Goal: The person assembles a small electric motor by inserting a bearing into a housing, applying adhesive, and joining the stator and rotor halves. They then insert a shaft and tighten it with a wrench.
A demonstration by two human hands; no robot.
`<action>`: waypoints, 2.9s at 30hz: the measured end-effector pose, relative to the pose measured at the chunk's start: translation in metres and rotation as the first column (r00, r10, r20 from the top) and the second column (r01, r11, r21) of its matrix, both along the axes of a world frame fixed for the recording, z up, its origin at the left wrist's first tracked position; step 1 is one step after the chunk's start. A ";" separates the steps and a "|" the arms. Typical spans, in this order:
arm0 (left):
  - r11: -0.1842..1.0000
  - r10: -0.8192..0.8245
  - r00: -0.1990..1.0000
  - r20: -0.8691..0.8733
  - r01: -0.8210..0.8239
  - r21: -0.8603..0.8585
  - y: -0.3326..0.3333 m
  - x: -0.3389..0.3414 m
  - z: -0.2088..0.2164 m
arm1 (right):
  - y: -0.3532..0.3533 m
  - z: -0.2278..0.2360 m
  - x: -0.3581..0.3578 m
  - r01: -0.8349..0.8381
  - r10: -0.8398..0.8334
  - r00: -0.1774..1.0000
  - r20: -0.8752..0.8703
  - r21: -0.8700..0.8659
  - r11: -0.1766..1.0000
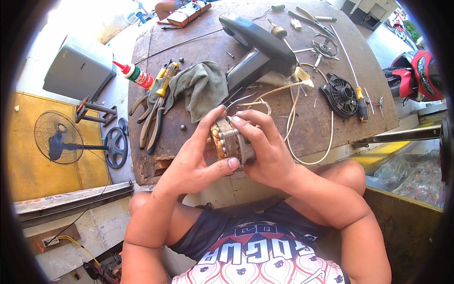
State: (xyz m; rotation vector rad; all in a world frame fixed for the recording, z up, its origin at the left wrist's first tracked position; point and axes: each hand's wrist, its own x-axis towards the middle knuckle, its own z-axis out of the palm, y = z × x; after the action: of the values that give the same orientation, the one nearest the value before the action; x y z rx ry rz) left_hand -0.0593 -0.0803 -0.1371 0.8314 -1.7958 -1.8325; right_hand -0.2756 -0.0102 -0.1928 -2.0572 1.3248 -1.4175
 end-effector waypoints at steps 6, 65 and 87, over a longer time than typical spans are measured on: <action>0.997 -0.060 0.998 0.010 0.059 0.055 -0.003 0.002 0.005 | 0.000 0.004 -0.001 0.015 -0.018 0.998 -0.058 -0.065 0.998; 0.370 0.308 0.939 0.156 0.033 -0.928 -0.044 -0.010 -0.010 | -0.005 0.011 -0.026 -0.398 0.202 0.786 0.584 0.228 0.889; 0.808 -0.026 0.997 0.067 0.060 -0.586 -0.039 0.004 -0.013 | -0.010 0.011 -0.032 -0.574 0.365 0.624 0.691 0.087 0.815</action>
State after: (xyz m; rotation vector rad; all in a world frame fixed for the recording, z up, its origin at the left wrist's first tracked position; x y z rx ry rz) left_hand -0.0551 -0.1193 -0.1502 0.5971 -2.2505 -1.1480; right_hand -0.3075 -0.0200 -0.1818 -1.3488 0.5770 -1.3693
